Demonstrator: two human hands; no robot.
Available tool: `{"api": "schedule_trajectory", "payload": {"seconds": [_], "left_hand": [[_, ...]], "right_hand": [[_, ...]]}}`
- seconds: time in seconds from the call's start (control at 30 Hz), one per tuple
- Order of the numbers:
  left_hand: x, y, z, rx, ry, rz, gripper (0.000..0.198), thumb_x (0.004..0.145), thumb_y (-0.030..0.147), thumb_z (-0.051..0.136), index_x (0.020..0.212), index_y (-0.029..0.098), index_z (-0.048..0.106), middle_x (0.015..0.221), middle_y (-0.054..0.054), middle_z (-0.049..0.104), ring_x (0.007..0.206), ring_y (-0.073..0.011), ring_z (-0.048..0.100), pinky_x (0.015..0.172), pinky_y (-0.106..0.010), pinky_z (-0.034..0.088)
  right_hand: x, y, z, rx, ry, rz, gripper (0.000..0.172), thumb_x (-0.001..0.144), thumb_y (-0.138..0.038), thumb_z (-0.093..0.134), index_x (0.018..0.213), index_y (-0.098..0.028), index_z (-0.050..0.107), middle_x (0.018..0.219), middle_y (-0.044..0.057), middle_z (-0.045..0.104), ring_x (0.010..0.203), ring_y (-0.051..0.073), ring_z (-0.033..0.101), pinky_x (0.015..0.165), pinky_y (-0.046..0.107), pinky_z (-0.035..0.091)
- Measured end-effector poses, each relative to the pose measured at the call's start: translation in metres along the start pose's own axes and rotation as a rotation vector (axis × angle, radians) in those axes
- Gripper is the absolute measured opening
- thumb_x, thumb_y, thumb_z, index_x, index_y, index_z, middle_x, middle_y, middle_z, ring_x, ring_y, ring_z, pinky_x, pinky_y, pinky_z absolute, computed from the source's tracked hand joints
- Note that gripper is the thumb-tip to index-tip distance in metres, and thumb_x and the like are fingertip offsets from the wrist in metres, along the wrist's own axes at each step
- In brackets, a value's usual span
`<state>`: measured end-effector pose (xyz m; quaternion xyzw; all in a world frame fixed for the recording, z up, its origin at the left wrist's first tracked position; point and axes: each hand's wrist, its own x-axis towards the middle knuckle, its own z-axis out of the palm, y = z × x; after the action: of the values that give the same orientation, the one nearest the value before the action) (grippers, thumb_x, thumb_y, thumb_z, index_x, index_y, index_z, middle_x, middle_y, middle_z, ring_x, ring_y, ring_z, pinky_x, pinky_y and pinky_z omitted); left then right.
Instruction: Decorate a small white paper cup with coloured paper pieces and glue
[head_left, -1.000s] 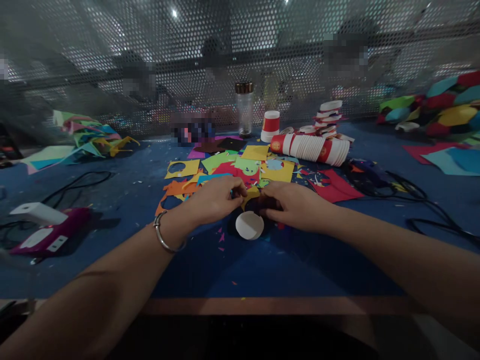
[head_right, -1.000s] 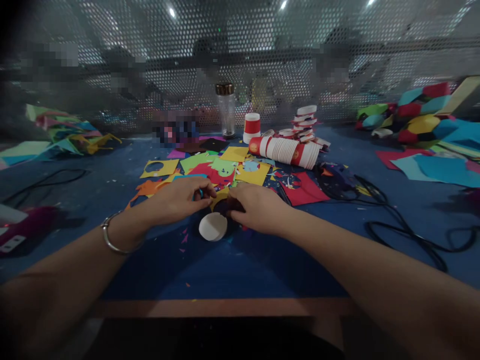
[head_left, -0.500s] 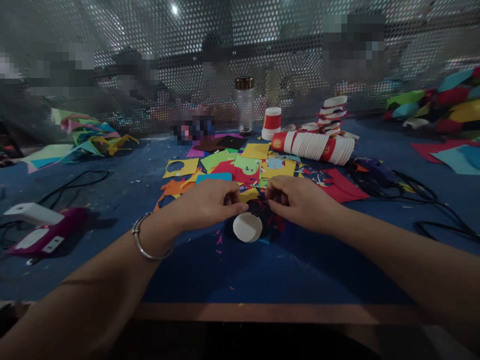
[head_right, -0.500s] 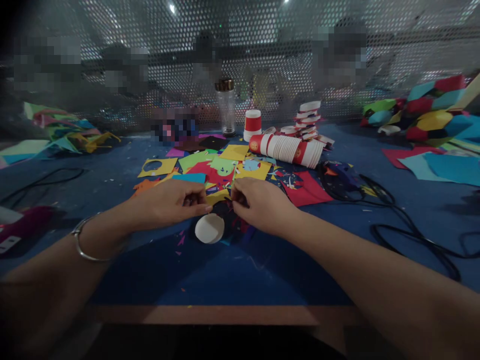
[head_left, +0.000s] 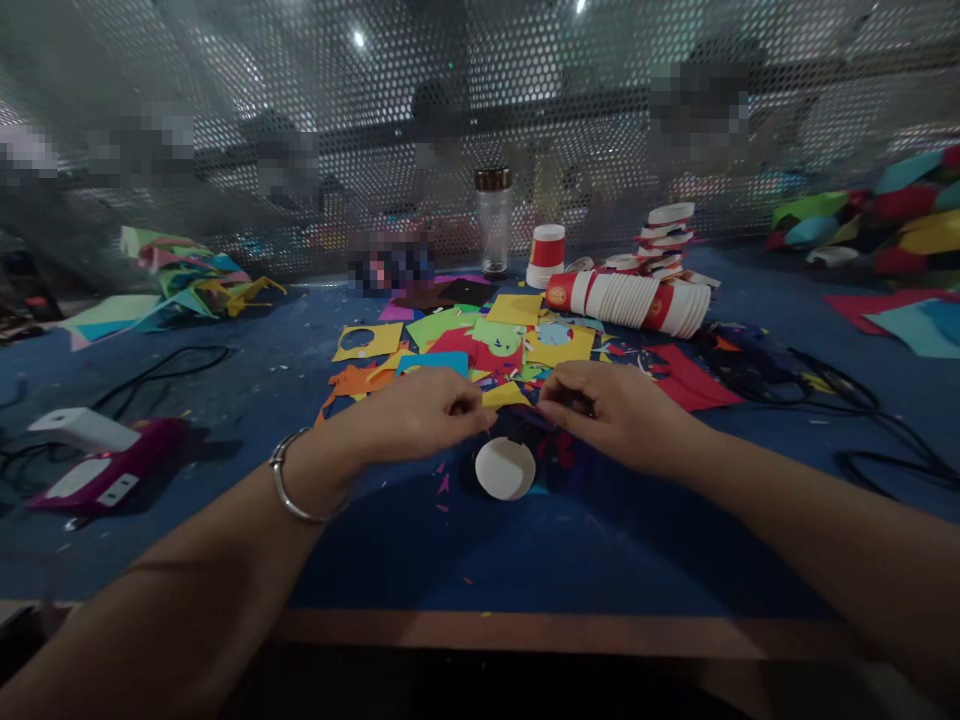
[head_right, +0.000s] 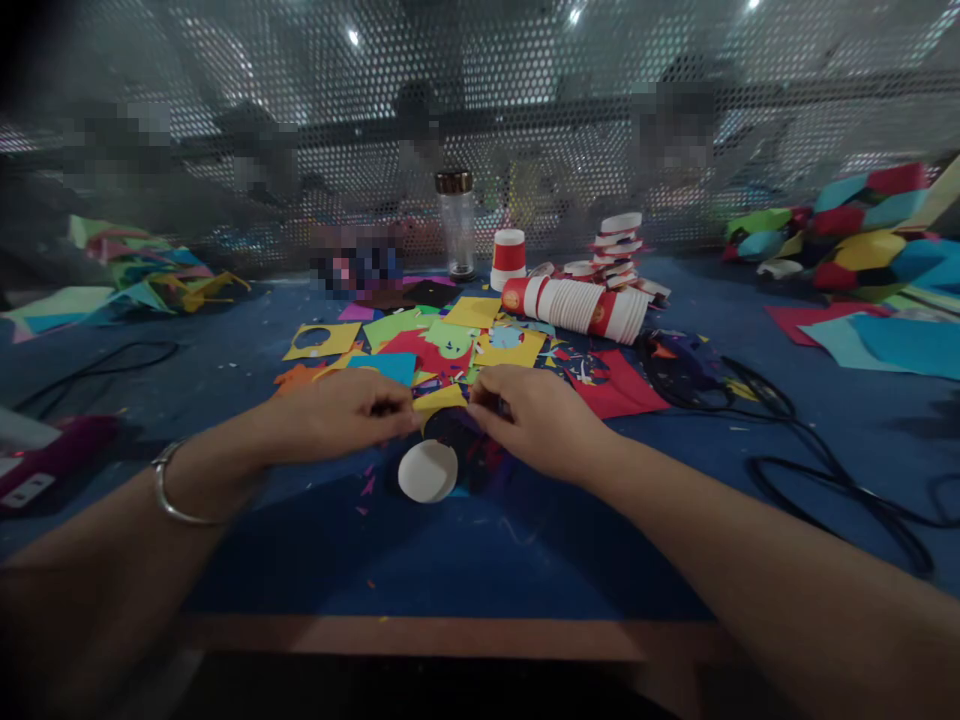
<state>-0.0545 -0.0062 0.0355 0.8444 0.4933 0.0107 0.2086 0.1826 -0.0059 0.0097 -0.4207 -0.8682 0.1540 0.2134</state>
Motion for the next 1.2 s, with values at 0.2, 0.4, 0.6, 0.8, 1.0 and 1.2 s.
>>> {"api": "schedule_trajectory", "payload": {"seconds": [0.2, 0.4, 0.6, 0.8, 1.0, 1.2], "left_hand": [[0.015, -0.028, 0.000, -0.012, 0.266, -0.089, 0.021, 0.092, 0.033, 0.054, 0.080, 0.019, 0.063, 0.078, -0.002, 0.068, 0.070, -0.0157, 0.058, 0.064, -0.028, 0.037], [0.023, -0.014, 0.013, -0.114, 0.341, 0.010, 0.010, 0.090, 0.028, 0.063, 0.087, 0.018, 0.066, 0.093, -0.004, 0.072, 0.083, -0.0177, 0.062, 0.074, -0.030, 0.044], [0.026, -0.007, 0.016, -0.045, 0.315, 0.091, 0.009, 0.087, 0.026, 0.065, 0.093, 0.019, 0.067, 0.101, -0.006, 0.071, 0.095, -0.0211, 0.063, 0.085, -0.034, 0.048], [0.017, -0.028, -0.001, 0.058, 0.318, -0.025, 0.017, 0.087, 0.030, 0.059, 0.095, 0.019, 0.069, 0.098, -0.007, 0.071, 0.086, -0.0198, 0.062, 0.077, -0.031, 0.045], [-0.010, -0.039, -0.035, 0.110, -0.041, -0.066, 0.017, 0.079, 0.033, 0.059, 0.072, 0.020, 0.066, 0.069, 0.000, 0.064, 0.066, -0.0159, 0.056, 0.062, -0.026, 0.039], [-0.023, -0.046, -0.039, 0.159, -0.132, -0.094, 0.018, 0.066, 0.030, 0.068, 0.082, 0.022, 0.067, 0.080, -0.001, 0.067, 0.073, -0.0188, 0.060, 0.062, -0.026, 0.037]], "right_hand": [[-0.002, 0.010, -0.011, -0.046, 0.079, 0.068, 0.016, 0.091, -0.031, 0.057, 0.080, -0.020, 0.062, 0.068, 0.001, 0.064, 0.058, 0.014, 0.052, 0.056, 0.026, 0.037], [-0.002, 0.018, -0.018, -0.090, 0.062, 0.142, 0.012, 0.087, -0.030, 0.060, 0.082, -0.021, 0.065, 0.066, 0.000, 0.063, 0.057, 0.015, 0.055, 0.056, 0.027, 0.038], [-0.001, 0.015, -0.019, -0.109, 0.056, 0.140, 0.012, 0.087, -0.030, 0.060, 0.081, -0.021, 0.065, 0.064, -0.001, 0.063, 0.056, 0.014, 0.054, 0.055, 0.027, 0.037], [-0.002, 0.017, -0.024, -0.107, 0.060, 0.149, 0.012, 0.088, -0.029, 0.058, 0.080, -0.021, 0.063, 0.066, 0.000, 0.064, 0.057, 0.014, 0.054, 0.056, 0.027, 0.039], [-0.001, 0.021, -0.021, -0.100, 0.059, 0.143, 0.011, 0.087, -0.029, 0.058, 0.082, -0.022, 0.064, 0.069, 0.001, 0.068, 0.058, 0.015, 0.058, 0.057, 0.027, 0.042], [-0.001, 0.022, -0.020, -0.138, 0.066, 0.157, 0.015, 0.088, -0.032, 0.058, 0.081, -0.022, 0.065, 0.068, 0.002, 0.067, 0.058, 0.015, 0.057, 0.057, 0.028, 0.042]]}}
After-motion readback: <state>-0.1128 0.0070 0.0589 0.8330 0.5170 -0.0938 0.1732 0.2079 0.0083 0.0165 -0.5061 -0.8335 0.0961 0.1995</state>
